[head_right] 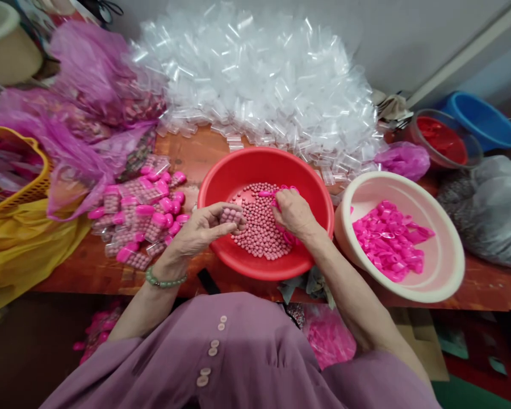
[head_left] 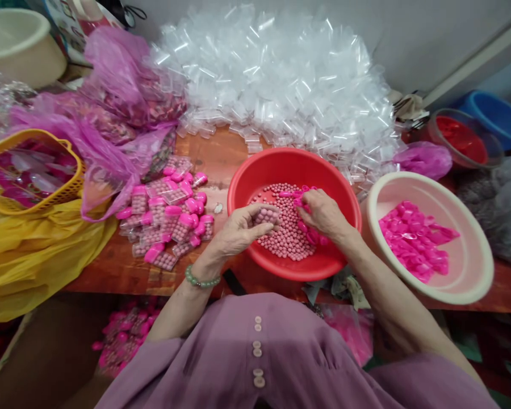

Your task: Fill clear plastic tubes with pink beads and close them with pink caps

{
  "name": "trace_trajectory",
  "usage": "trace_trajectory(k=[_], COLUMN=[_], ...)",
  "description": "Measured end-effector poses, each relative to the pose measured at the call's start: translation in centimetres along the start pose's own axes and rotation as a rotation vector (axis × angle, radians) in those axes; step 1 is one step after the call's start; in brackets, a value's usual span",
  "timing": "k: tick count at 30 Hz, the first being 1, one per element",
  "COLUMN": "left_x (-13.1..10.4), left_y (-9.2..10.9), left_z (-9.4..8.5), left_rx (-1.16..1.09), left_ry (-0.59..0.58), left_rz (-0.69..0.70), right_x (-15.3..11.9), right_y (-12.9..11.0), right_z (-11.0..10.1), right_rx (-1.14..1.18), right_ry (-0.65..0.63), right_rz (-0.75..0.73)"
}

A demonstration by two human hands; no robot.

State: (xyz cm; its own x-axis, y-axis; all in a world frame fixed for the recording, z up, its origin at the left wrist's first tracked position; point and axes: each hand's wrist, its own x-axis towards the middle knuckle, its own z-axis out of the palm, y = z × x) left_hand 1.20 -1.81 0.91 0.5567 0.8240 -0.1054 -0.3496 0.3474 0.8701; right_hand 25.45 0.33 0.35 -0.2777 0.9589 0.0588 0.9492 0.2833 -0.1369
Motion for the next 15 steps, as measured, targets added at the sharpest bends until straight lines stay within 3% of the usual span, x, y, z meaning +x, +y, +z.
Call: trace_trajectory(k=[3,6,8,11,15], left_x=[0.0,0.0,0.1,0.2,0.3], left_y=[-0.2,-0.4,-0.6,-0.9,-1.2], left_z=[0.4,1.1,1.5,1.8,1.8], left_rx=[-0.041,-0.042,-0.107,-0.228,-0.276], left_ry=[-0.004,0.028,0.037,0.038,0.06], left_rz=[-0.022,-0.029,-0.051,-0.083,-0.075], right_x=[-0.6,-1.1,-1.3,-1.8,-3.0], right_y=[-0.1,-1.8,-3.4,-5.5,-5.9], right_z=[-1.2,-2.1,-2.1,-1.3,-0.1], right_rx=[0.621,1.203,1.396,1.352,0.711], right_ry=[0.272,0.411,0.475,0.544,0.735], right_rz=[0.251,0.412,0.437,0.405,0.172])
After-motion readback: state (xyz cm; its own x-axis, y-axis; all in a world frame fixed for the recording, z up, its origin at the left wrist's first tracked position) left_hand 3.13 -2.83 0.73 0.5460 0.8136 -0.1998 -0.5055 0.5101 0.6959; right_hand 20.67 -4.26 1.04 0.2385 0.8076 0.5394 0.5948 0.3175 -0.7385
